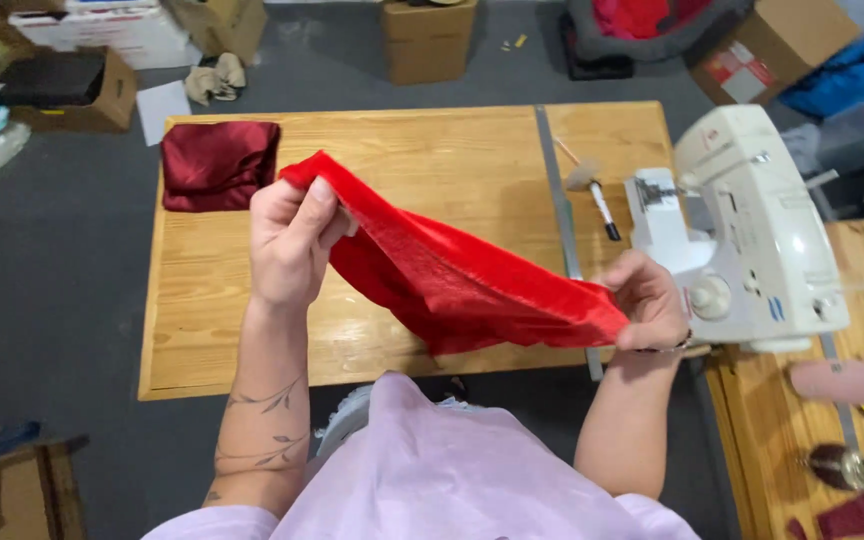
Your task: A person unfolds, inspects, and folds two different velvet garments on a wooden work table.
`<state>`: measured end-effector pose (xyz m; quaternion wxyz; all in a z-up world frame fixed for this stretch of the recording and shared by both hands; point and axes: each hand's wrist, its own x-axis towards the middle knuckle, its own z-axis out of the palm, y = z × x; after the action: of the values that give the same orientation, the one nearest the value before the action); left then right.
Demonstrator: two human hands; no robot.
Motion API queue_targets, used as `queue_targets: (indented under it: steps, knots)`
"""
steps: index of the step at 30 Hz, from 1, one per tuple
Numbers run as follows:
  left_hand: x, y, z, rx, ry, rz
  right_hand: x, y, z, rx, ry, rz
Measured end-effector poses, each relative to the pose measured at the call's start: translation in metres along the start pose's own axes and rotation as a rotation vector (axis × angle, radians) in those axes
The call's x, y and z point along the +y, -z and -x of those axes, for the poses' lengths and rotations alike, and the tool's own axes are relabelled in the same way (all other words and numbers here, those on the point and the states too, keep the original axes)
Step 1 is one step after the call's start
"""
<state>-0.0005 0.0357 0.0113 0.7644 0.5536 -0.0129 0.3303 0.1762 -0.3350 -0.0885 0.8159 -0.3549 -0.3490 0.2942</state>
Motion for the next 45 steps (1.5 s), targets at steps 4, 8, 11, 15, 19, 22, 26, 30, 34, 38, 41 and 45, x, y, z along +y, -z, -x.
queue_targets:
  steps: [4, 8, 11, 15, 19, 22, 26, 30, 34, 38, 41, 45]
  knots:
    - [-0.021, 0.004, -0.054, 0.068, 0.185, 0.203, 0.045, 0.02, -0.051, -0.004, -0.039, -0.121]
    - [-0.132, 0.05, -0.106, 0.035, 0.566, 0.211, 0.121, 0.051, -0.102, 0.455, -0.194, 0.231]
    - [-0.275, 0.117, -0.053, 0.18, 0.792, -0.122, 0.194, 0.111, -0.074, 0.722, -0.228, 0.446]
    - [-0.342, 0.17, 0.015, 0.002, 0.932, -0.755, 0.244, 0.113, -0.031, 0.888, -0.405, 0.645]
    - [-0.362, 0.183, 0.077, 0.04, 0.985, -0.958, 0.263, 0.098, 0.007, 0.862, -0.58, 0.638]
    - [-0.35, 0.173, 0.098, 0.1, 0.974, -0.961, 0.281, 0.1, 0.021, 0.867, -0.789, 0.876]
    - [-0.344, 0.166, 0.108, 0.233, 1.131, -0.825, 0.297, 0.124, 0.04, 0.742, -1.055, 1.2]
    - [-0.347, 0.171, 0.113, 0.427, 0.977, -0.368, 0.249, 0.073, 0.02, 0.86, -0.799, 0.827]
    - [-0.301, 0.148, 0.089, 0.538, 0.871, -0.211, 0.233, 0.062, 0.023, 0.936, -0.697, 0.631]
    - [-0.321, 0.155, 0.11, 0.536, 0.9, -0.089, 0.245, 0.082, 0.064, 0.683, -0.925, 0.896]
    - [-0.297, 0.134, 0.118, 0.617, 0.961, 0.021, 0.223, 0.062, 0.058, 0.484, -1.17, 1.101]
    - [-0.285, 0.13, 0.132, 0.669, 1.017, 0.049, 0.209, 0.042, 0.027, 0.458, -1.104, 1.255]
